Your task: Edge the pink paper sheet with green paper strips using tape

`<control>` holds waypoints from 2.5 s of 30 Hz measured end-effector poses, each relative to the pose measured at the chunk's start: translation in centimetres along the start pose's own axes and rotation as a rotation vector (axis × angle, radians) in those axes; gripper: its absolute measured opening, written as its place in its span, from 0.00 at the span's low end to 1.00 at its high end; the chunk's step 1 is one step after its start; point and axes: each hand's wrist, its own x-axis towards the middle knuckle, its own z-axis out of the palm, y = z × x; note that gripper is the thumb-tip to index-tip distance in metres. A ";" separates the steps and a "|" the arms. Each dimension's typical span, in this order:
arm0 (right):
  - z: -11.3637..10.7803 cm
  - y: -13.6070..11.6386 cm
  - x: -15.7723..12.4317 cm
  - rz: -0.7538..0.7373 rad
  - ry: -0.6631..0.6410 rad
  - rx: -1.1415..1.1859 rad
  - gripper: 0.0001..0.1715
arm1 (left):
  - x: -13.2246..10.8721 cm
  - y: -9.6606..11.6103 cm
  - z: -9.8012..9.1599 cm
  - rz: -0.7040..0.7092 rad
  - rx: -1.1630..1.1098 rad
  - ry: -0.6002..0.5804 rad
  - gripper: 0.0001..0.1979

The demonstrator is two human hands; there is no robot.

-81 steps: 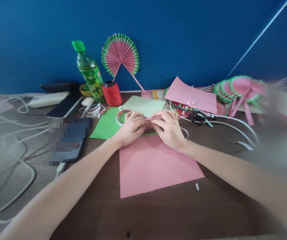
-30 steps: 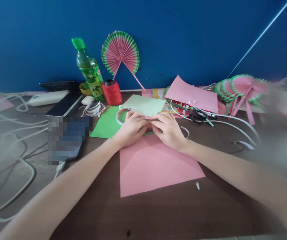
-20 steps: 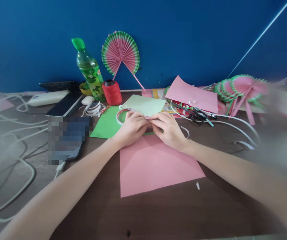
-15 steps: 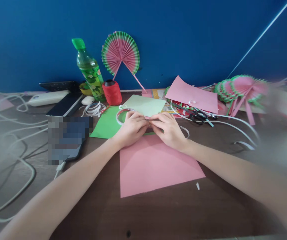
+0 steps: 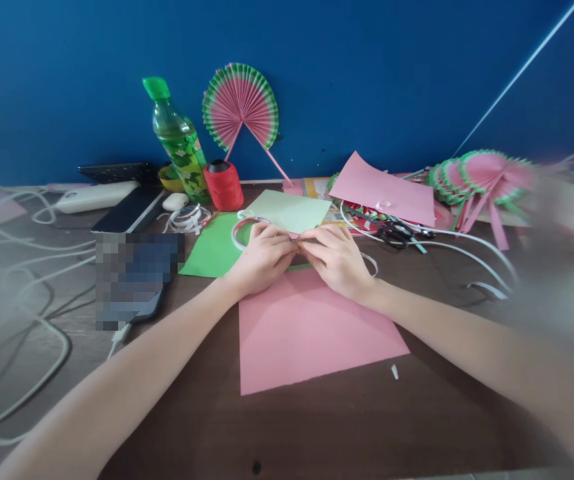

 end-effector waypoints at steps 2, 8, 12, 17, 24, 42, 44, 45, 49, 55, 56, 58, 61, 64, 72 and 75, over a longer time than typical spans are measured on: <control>0.0 0.0 0.0 0.016 -0.002 0.018 0.13 | 0.0 0.0 0.0 -0.011 -0.002 -0.007 0.11; 0.1 0.0 -0.1 0.023 -0.015 0.047 0.12 | 0.0 0.1 0.1 -0.020 0.021 -0.009 0.12; 0.0 -0.1 0.0 0.020 -0.036 0.079 0.13 | 0.0 0.1 0.2 0.005 0.057 0.017 0.12; -0.1 -0.1 0.0 0.016 -0.043 0.078 0.13 | 0.0 0.1 0.2 0.036 0.097 0.040 0.13; -0.2 0.1 0.0 -0.044 -0.053 0.031 0.14 | 0.0 0.3 0.1 0.052 0.158 0.039 0.14; 0.0 0.3 0.0 -0.023 -0.023 0.094 0.12 | -0.1 0.2 0.2 0.109 0.137 0.105 0.10; 0.0 0.2 0.1 -0.017 -0.015 0.103 0.12 | -0.1 0.1 0.3 0.101 0.124 0.095 0.10; 0.0 0.2 0.1 -0.016 -0.012 0.104 0.12 | -0.2 0.1 0.3 0.100 0.121 0.094 0.10; 0.1 0.2 0.1 -0.022 -0.009 0.083 0.13 | -0.2 0.1 0.3 0.116 0.131 0.106 0.10; -0.2 0.1 0.1 -0.069 -0.015 -0.011 0.14 | -0.2 0.0 0.4 0.120 0.143 0.111 0.10; -0.2 0.1 0.2 -0.083 -0.011 -0.030 0.14 | -0.2 0.0 0.4 0.118 0.142 0.108 0.10; -0.3 0.0 0.2 -0.112 -0.001 -0.062 0.13 | -0.2 0.1 0.4 0.111 0.141 0.096 0.10; -0.2 0.0 0.3 -0.148 0.017 -0.093 0.13 | -0.1 0.2 0.3 0.107 0.140 0.086 0.11; -0.2 0.0 0.3 -0.159 0.023 -0.099 0.13 | -0.1 0.2 0.3 0.110 0.139 0.090 0.11; -0.1 -0.1 0.3 -0.102 -0.020 -0.048 0.14 | -0.1 0.1 0.4 0.120 0.134 0.117 0.10; -0.1 -0.1 0.2 -0.086 -0.026 -0.019 0.14 | -0.1 0.1 0.4 0.112 0.131 0.117 0.10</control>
